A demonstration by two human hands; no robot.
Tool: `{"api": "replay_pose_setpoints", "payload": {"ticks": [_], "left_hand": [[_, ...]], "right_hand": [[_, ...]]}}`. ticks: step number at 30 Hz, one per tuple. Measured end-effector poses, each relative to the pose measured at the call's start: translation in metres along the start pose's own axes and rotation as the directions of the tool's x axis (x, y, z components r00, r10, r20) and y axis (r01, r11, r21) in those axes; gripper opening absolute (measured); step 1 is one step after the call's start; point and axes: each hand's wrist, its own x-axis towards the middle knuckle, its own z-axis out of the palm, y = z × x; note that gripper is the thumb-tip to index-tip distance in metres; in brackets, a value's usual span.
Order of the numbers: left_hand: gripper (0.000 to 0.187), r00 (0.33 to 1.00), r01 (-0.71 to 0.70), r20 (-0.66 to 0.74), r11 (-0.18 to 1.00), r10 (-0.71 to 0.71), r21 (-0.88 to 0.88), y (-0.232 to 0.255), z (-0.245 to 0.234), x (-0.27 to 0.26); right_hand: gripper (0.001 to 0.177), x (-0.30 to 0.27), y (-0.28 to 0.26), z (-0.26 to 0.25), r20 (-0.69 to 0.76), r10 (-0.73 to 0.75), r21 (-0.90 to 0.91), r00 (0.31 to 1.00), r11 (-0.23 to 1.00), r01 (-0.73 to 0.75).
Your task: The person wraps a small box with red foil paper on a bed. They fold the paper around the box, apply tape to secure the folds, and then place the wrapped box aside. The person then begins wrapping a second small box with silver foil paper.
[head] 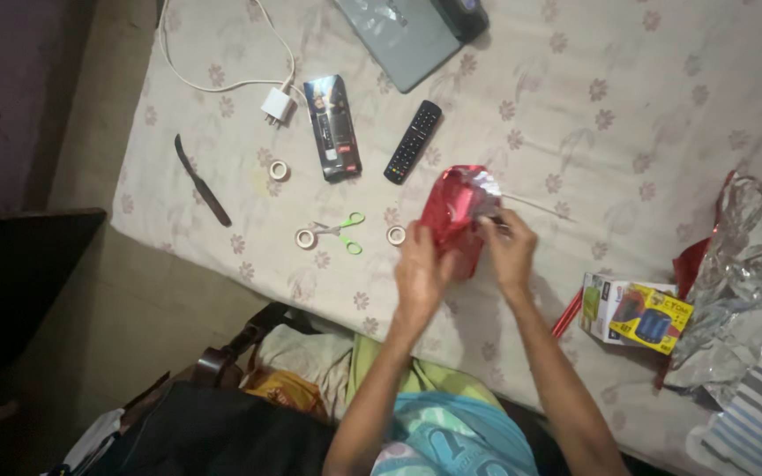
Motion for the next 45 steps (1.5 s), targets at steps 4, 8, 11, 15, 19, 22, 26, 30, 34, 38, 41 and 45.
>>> {"api": "replay_pose_setpoints", "payload": {"ticks": [4, 8, 11, 15, 19, 22, 26, 30, 34, 38, 41, 45], "left_hand": [[0.024, 0.963, 0.269, 0.009, 0.961, -0.269, -0.069, -0.056, -0.015, 0.025], [0.016, 0.952, 0.285, -0.068, 0.943, -0.3, -0.17, -0.127, -0.035, 0.035], [0.016, 0.93, 0.35, -0.042, 0.915, -0.365, -0.199, -0.18, -0.041, 0.047], [0.019, 0.787, 0.614, 0.105, 0.753, -0.608, -0.237, -0.24, -0.035, 0.041], [0.018, 0.904, 0.399, -0.097, 0.902, -0.417, -0.163, -0.258, -0.028, 0.035], [0.022, 0.901, 0.408, -0.055, 0.883, -0.431, -0.234, -0.256, -0.031, 0.04], [0.026, 0.916, 0.375, -0.07, 0.907, -0.394, -0.193, -0.249, -0.032, 0.06], [0.021, 0.92, 0.37, -0.073, 0.913, -0.386, -0.17, -0.251, -0.029, 0.079], [0.019, 0.87, 0.485, 0.021, 0.844, -0.493, -0.229, -0.257, -0.024, 0.076], [0.016, 0.86, 0.493, 0.025, 0.818, -0.509, -0.296, -0.271, -0.014, 0.071], [0.016, 0.875, 0.446, 0.006, 0.802, -0.484, -0.398, -0.277, -0.007, 0.071], [0.02, 0.884, 0.444, 0.08, 0.776, -0.46, -0.448, -0.276, -0.011, 0.074]], "right_hand": [[0.023, 0.007, -0.048, 0.062, 0.018, -0.035, -0.146, 0.999, 0.989, 0.037], [0.012, 0.013, -0.057, 0.131, 0.185, -0.333, -0.341, 0.924, 0.86, 0.379], [0.011, 0.021, -0.046, 0.188, 0.255, -0.263, -0.4, 0.93, 0.847, 0.349], [0.012, 0.034, -0.007, 0.239, 0.319, -0.286, -0.422, 0.904, 0.811, 0.406], [0.013, 0.04, 0.017, 0.258, 0.359, -0.255, -0.444, 0.898, 0.8, 0.404], [0.015, 0.047, 0.018, 0.259, 0.362, -0.209, -0.42, 0.909, 0.833, 0.359], [0.013, 0.055, 0.009, 0.255, 0.342, -0.068, -0.384, 0.937, 0.9, 0.206], [0.012, 0.052, 0.0, 0.252, 0.316, -0.036, -0.332, 0.948, 0.932, 0.146], [0.012, 0.048, 0.0, 0.253, 0.391, -0.102, -0.452, 0.915, 0.845, 0.287], [0.013, 0.047, 0.009, 0.261, 0.491, -0.136, -0.425, 0.86, 0.825, 0.373], [0.019, 0.049, 0.016, 0.263, 0.518, -0.158, -0.379, 0.841, 0.839, 0.391], [0.021, 0.055, 0.02, 0.261, 0.497, -0.116, -0.376, 0.86, 0.864, 0.335]]}}
